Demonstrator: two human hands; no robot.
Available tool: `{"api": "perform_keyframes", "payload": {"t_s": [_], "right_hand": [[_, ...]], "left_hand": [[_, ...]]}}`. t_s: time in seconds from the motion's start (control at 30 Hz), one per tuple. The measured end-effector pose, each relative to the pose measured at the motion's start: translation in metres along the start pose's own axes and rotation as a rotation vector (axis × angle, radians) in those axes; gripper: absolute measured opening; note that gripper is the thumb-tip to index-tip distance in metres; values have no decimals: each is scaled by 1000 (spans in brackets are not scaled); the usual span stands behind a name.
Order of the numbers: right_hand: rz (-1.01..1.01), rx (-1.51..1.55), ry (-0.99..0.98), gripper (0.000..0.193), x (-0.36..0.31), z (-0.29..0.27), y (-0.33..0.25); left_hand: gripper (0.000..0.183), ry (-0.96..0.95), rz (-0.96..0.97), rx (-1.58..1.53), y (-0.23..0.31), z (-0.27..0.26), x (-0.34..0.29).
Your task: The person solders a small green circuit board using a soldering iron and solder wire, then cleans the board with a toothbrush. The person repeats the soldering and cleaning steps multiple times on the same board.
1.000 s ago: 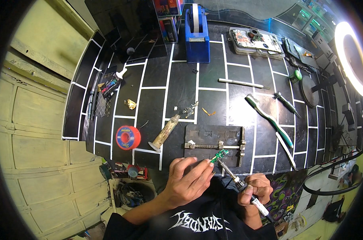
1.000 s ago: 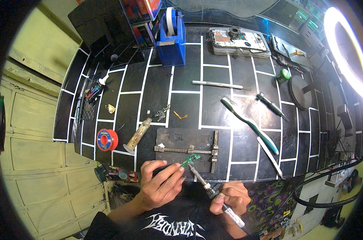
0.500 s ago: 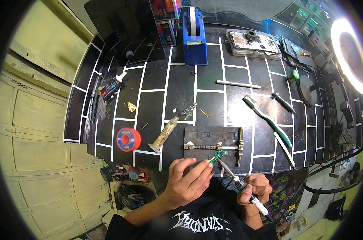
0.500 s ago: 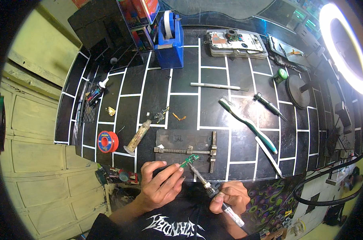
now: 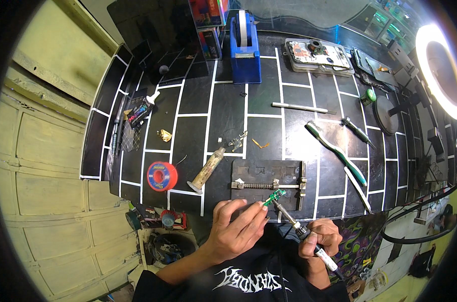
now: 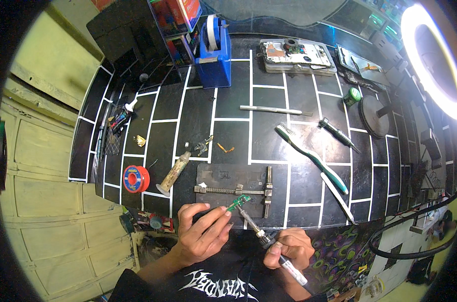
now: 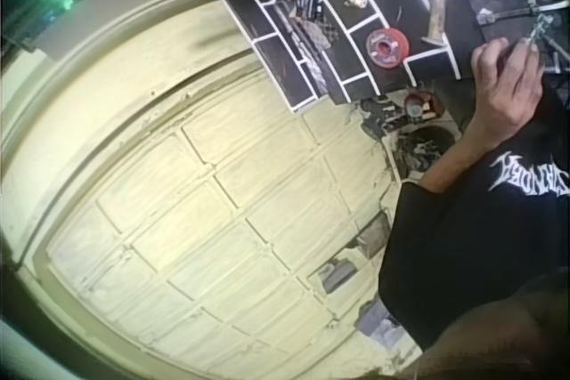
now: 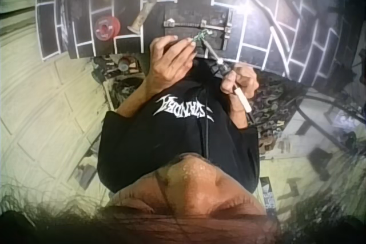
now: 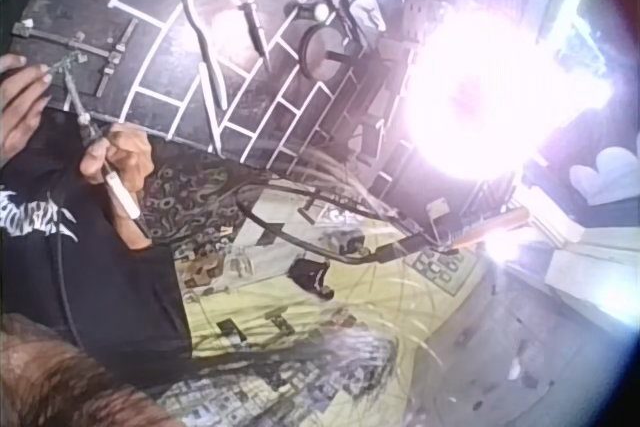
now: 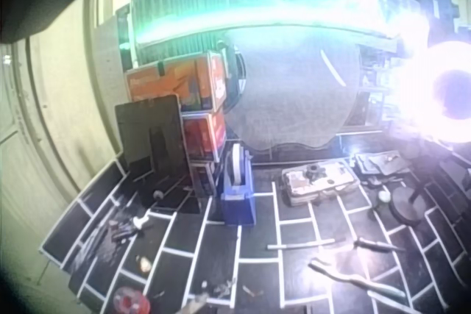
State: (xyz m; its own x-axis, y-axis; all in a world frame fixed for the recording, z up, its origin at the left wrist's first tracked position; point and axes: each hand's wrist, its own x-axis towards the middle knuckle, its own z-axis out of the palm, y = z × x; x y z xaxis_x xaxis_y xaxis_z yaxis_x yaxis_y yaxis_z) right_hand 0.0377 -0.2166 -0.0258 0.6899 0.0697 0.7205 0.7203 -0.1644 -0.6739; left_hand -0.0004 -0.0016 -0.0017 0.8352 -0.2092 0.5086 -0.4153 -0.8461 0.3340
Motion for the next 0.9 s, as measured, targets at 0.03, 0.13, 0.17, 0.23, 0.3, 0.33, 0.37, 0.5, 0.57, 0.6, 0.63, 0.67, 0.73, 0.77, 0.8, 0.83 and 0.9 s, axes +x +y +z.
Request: {"api": "perform_keyframes", "payload": {"t_s": [0.03, 0.13, 0.17, 0.23, 0.3, 0.33, 0.37, 0.5, 0.57, 0.6, 0.63, 0.67, 0.73, 0.77, 0.8, 0.83, 0.9], "right_hand": [[-1, 5, 0, 23, -1, -1, 1], [-1, 16, 6, 23, -4, -1, 2], [0, 20, 10, 23, -4, -1, 2], [-10, -5, 15, 22, -3, 0, 2], [-23, -26, 21, 22, -1, 2, 1], [-29, -35, 25, 23, 1, 3, 1], [-36, -43, 29, 23, 2, 3, 1], [-16, -9, 43, 24, -1, 2, 1], [-19, -13, 59, 24, -2, 3, 1], [-21, -18, 46, 24, -1, 3, 1], [-23, -24, 32, 24, 0, 2, 1], [-24, -29, 19, 24, 1, 2, 1], [-24, -31, 16, 24, 1, 1, 0], [-24, -32, 15, 24, 1, 1, 0], [-23, -28, 14, 24, 0, 0, 1], [-22, -24, 13, 25, -1, 0, 2], [-21, -22, 8, 25, -3, -2, 2]], "left_hand": [[35, -3, 0, 0, 0, 0, 0], [35, -1, 3, 2, 0, -1, 0], [35, 2, 5, 3, 1, -1, 1], [34, 7, 6, -1, 0, 0, 1], [34, 10, 6, -6, 0, 0, 0], [34, 10, 6, -8, 0, 0, 0], [34, 9, 6, -11, 0, 0, 0], [33, 20, 12, -14, 0, 0, 1], [32, 28, 17, -12, 0, 1, 1], [32, 32, 15, -12, 0, 1, 1], [32, 36, 14, -12, 0, 2, 0], [32, 40, 12, -12, 0, 3, 0], [31, 51, 14, -10, -1, 4, 0], [31, 57, 14, -10, -1, 4, 0], [31, 57, 14, -9, 0, 4, 0], [31, 56, 14, -8, 0, 4, 0], [30, 55, 14, -8, 0, 4, 0]]}}
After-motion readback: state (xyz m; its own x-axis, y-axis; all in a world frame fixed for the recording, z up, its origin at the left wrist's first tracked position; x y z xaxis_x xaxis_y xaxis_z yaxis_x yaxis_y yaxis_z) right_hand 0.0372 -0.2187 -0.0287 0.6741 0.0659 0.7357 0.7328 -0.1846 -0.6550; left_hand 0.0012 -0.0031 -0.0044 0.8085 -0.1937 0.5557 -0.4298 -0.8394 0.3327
